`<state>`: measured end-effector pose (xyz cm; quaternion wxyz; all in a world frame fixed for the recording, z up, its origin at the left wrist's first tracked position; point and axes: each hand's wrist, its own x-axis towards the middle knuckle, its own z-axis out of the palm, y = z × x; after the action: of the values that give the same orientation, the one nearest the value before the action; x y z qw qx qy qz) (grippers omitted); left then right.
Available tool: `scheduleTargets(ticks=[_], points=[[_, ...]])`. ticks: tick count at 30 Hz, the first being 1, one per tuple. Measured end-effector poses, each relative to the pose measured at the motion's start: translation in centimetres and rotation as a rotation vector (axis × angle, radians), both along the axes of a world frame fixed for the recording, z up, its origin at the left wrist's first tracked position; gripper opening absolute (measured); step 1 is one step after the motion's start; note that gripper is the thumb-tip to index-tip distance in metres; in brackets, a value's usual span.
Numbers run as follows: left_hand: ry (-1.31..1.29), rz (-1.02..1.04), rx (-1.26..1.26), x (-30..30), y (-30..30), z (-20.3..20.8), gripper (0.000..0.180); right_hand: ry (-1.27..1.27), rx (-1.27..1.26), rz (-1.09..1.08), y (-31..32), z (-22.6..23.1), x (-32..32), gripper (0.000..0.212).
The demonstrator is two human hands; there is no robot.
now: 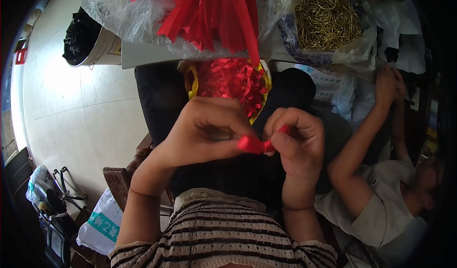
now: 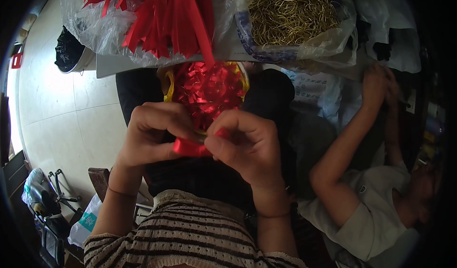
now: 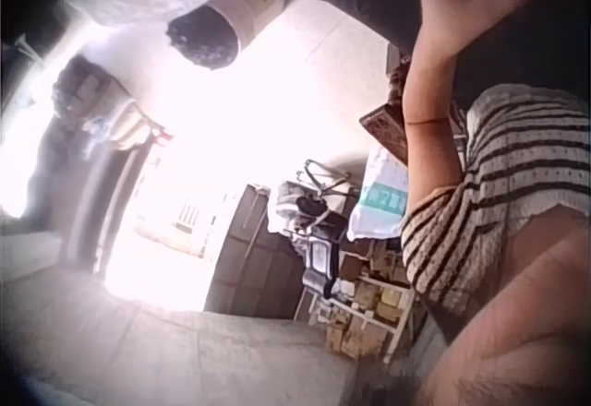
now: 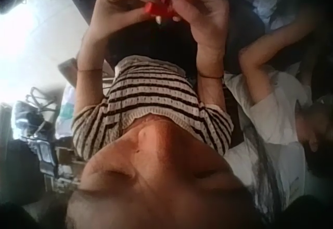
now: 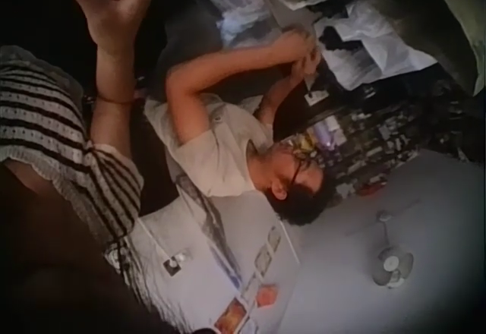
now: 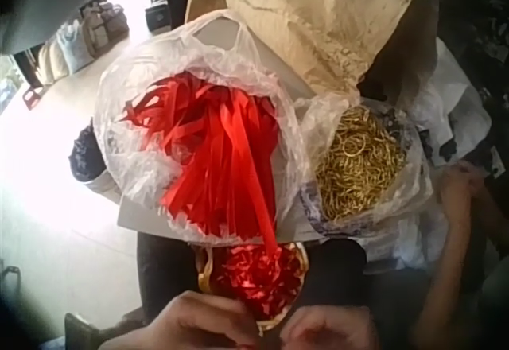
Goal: The person ties red ribbons into bows and secures them with thin gold wires.
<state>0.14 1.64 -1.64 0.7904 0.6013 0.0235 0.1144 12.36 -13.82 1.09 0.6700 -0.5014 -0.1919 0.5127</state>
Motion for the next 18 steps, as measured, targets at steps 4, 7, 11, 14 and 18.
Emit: scheduleTargets(ticks=[4,7,11,14,18], points=[[0.076,0.053,-0.013,0.0,-0.6,0.0,0.008,-0.359,-0.056,-0.212,0.6,-0.3,-0.7,0.012],[0.083,0.031,-0.055,0.2,-0.9,0.0,0.010,-0.552,-0.095,-0.236,0.4,0.0,-0.8,0.011],[0.139,0.030,0.042,-0.2,-0.5,-0.5,0.012,-0.601,-0.096,-0.179,0.1,0.0,-0.7,0.012],[0.079,0.118,0.068,-0.6,-0.7,-1.2,0.014,-0.652,-0.072,-0.096,0.3,-0.7,-0.5,0.008],[0.154,0.143,-0.019,-0.6,-1.0,-0.6,0.017,-0.664,-0.070,-0.114,0.1,-0.1,-0.6,0.012]])
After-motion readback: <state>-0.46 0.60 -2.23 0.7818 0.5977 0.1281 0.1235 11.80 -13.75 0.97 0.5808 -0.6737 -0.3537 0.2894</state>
